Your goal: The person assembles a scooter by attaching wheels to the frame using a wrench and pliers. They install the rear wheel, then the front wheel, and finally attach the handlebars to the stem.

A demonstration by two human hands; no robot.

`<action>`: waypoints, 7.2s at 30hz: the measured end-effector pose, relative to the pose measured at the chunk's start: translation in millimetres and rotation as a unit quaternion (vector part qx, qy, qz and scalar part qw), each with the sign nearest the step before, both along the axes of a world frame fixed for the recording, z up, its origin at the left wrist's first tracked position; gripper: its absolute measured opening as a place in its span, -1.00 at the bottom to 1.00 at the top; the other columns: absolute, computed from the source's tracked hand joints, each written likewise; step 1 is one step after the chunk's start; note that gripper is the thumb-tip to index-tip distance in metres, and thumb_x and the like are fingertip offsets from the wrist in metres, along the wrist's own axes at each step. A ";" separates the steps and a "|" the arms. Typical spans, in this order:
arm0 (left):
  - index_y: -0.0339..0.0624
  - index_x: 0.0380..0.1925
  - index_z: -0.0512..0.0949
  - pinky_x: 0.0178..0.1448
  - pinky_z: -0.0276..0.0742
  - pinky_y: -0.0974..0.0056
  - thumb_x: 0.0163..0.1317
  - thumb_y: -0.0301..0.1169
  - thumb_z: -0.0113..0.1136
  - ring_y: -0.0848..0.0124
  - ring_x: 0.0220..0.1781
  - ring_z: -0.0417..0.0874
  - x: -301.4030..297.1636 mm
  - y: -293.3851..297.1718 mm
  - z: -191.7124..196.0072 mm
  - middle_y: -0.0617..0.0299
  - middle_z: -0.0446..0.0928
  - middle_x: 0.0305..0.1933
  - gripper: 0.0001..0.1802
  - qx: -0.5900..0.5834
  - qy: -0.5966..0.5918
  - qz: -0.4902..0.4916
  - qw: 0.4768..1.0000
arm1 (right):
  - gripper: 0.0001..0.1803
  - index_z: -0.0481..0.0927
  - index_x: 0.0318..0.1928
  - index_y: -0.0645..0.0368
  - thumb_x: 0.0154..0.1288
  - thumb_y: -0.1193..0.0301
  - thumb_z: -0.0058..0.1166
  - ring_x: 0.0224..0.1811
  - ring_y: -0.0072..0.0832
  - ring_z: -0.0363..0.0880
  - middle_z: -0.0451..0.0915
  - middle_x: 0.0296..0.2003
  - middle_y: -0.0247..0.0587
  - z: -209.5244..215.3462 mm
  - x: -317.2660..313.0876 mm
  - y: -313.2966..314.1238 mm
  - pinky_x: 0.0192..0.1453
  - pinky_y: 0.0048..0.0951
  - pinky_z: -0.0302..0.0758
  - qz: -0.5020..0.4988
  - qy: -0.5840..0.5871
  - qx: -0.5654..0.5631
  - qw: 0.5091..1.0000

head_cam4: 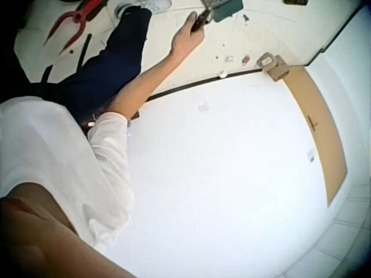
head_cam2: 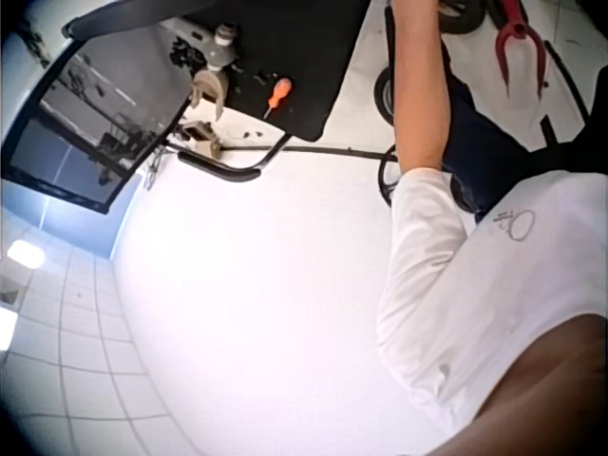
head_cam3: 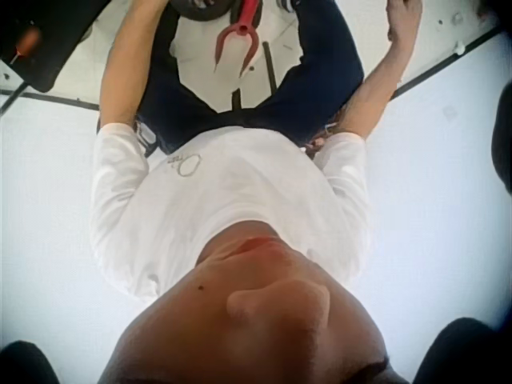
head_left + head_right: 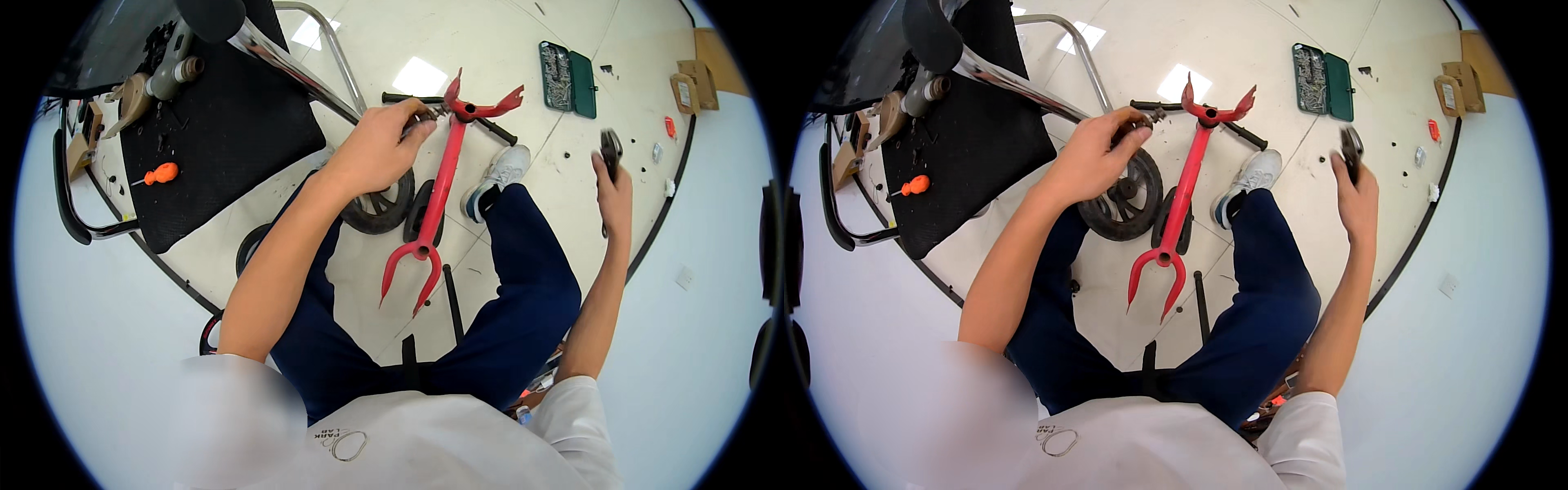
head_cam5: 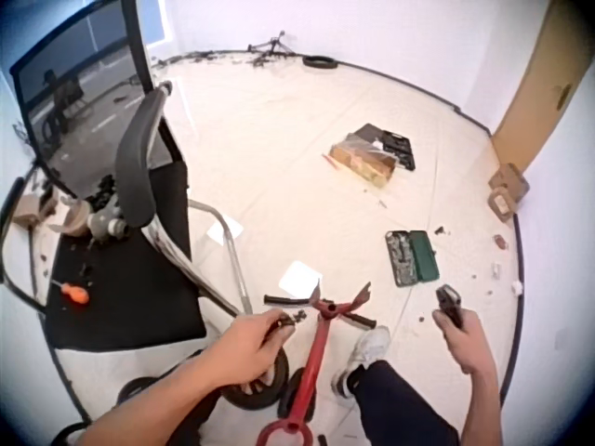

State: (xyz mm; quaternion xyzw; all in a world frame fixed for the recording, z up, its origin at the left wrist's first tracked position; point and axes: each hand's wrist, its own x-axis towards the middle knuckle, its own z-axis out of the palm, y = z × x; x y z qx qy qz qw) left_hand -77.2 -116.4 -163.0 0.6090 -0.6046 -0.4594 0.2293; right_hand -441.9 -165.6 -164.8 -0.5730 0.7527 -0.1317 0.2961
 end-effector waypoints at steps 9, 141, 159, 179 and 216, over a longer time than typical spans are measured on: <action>-0.37 -0.06 0.51 -0.20 0.45 0.44 0.28 -0.43 0.26 0.59 -0.34 0.45 -16.1 -11.8 -12.2 0.26 0.48 -0.28 -0.70 0.124 0.119 -0.024 0.985 | -0.60 0.57 -0.21 0.41 0.20 0.23 0.13 -0.23 0.02 0.65 0.64 -0.33 0.18 -335.7 -111.2 205.3 -0.06 -0.09 0.53 -0.142 0.144 0.188 0.961; -0.23 -0.29 0.68 0.06 0.44 0.21 0.03 -0.51 0.26 0.24 -0.15 0.57 -35.9 -114.8 -54.6 0.18 0.61 -0.29 -0.81 -0.299 -0.223 -0.179 0.911 | -0.79 0.67 -0.22 0.35 0.09 0.57 0.28 -0.19 -0.42 0.73 0.66 -0.23 -0.20 -69.3 87.5 -58.3 0.01 -0.45 0.67 0.145 -0.283 -0.175 0.932; -0.27 -0.26 0.67 -0.02 0.53 0.20 0.05 -0.51 0.25 0.20 -0.13 0.58 -35.8 -112.0 -56.4 0.13 0.60 -0.26 -0.78 -0.260 -0.174 -0.156 0.937 | -0.82 0.68 -0.26 0.33 0.06 0.60 0.30 -0.26 -0.48 0.71 0.65 -0.20 -0.20 -69.4 102.0 -51.3 -0.05 -0.49 0.67 0.128 -0.217 -0.284 0.925; -0.23 -0.27 0.69 -0.01 0.52 0.21 0.05 -0.54 0.20 0.25 -0.13 0.56 -42.8 -110.5 -60.5 0.18 0.62 -0.27 -0.79 -0.263 -0.219 -0.158 0.926 | -0.75 0.65 -0.14 0.40 0.13 0.59 0.31 -0.16 -0.43 0.72 0.71 -0.22 -0.09 -75.2 73.4 -59.5 0.02 -0.48 0.64 0.093 -0.337 -0.116 0.930; -0.37 -0.08 0.52 0.09 0.62 0.35 0.33 -0.55 0.14 0.42 -0.11 0.70 -26.0 -99.6 -81.0 0.10 0.65 -0.13 -0.81 0.073 0.189 0.084 0.976 | -0.82 0.70 -0.15 0.38 0.22 0.60 0.21 -0.23 -0.53 0.69 0.73 -0.25 -0.14 -81.4 78.0 -57.5 -0.07 -0.52 0.63 0.049 -0.371 -0.075 0.924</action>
